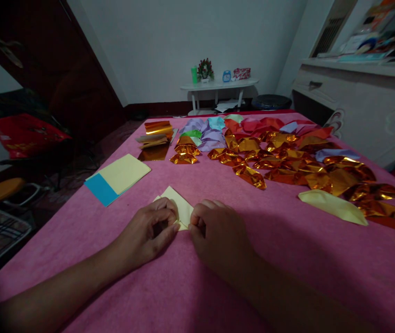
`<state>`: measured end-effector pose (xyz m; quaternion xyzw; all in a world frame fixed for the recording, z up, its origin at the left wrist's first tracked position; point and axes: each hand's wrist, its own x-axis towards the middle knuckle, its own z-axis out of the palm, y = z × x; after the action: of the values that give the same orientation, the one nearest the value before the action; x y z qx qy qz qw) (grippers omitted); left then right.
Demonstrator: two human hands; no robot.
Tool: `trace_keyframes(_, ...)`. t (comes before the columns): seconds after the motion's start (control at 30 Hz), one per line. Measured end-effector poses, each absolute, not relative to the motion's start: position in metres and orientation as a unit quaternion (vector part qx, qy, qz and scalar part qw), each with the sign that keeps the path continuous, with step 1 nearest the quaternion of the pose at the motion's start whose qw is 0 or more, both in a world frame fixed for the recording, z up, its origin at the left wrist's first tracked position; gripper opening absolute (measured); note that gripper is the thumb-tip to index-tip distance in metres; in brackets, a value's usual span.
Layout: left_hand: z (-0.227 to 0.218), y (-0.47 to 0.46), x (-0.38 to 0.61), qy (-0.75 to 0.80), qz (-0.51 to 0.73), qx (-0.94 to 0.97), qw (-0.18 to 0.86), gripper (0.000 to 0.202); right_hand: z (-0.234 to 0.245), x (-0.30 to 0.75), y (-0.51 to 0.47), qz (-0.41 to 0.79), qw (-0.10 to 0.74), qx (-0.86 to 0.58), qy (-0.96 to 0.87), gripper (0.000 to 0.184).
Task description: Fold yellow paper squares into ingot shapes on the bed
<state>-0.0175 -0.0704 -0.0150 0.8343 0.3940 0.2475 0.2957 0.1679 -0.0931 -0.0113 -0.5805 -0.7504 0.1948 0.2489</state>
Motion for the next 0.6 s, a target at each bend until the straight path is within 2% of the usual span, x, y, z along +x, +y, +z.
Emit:
trace_keyframes(0.33, -0.0186, -0.0692, -0.0146, 0.401, 0.25, 0.835, 0.281, 0.017, -0.0105, 0.1687, -0.0937, 0.208, 0.257, -0.579, -0.746, 0.01)
trace_keyframes(0.6, -0.016, -0.0639, -0.0209, 0.37, 0.267, 0.823, 0.338, 0.018, -0.013, 0.1704, -0.0945, 0.27, 0.274, -0.556, -0.737, 0.01)
